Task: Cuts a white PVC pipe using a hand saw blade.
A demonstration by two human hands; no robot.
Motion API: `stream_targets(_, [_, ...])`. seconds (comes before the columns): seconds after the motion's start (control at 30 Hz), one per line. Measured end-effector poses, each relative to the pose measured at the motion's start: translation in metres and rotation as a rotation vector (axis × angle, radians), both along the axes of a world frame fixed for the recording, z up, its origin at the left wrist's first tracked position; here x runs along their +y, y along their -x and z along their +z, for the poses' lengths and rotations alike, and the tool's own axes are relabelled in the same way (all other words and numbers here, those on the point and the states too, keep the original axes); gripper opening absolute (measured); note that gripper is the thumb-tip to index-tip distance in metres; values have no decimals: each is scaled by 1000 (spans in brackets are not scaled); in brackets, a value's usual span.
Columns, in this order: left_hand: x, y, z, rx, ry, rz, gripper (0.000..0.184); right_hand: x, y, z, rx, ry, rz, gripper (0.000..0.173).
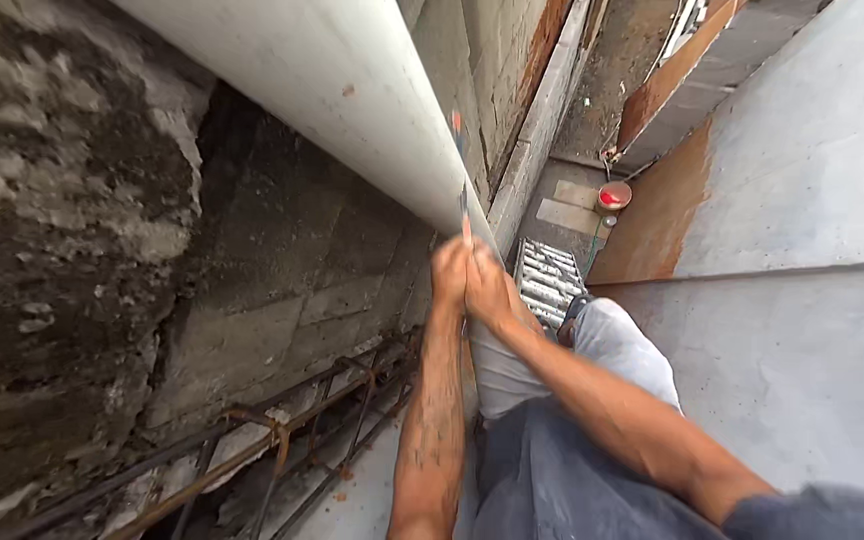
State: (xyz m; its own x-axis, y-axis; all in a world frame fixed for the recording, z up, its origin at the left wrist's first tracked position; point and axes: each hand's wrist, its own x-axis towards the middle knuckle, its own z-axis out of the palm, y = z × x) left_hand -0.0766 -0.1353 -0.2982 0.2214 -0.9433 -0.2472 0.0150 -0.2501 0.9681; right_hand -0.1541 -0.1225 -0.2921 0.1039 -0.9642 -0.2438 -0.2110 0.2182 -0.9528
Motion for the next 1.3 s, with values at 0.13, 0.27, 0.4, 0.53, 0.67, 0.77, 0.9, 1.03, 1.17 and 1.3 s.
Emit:
stream_targets(0.13, [-25,-3,4,24,28,-7,34,-20,-12,-7,-25,62,-79,38])
stream_targets(0.27, [40,3,-2,24,-61,28,33,40,-4,-13,-67,-3,-80,33])
stream_targets(0.4, [-20,-3,-2,35,12,9,32,-19,-8,-6,-5,-5,-39,39])
stream_targets(0.53, [-2,-1,6,24,-3,-9,35,2,-9,-9,-55,38,-74,38])
stream_targets(0.67, [38,0,-2,45,-67,29,33,39,-6,-9,-62,-13,-97,32])
stream_targets(0.77, [-19,-5,1,24,-30,1,30,-17,-10,-1,2,-1,-56,38])
stream_targets(0.9, [-16,-5,10,-4,-16,-34,34,-12,-10,0,-25,26,-82,39])
stream_targets(1.03, [37,-1,3,19,-72,31,32,39,-7,-5,-64,8,-107,33])
stream_targets(1.17, [-31,-7,-3,1,13,-17,32,-27,-13,-6,-4,46,-76,38])
stream_targets(1.3, [6,-3,4,40,5,-6,34,13,-9,-7,-17,54,-84,36])
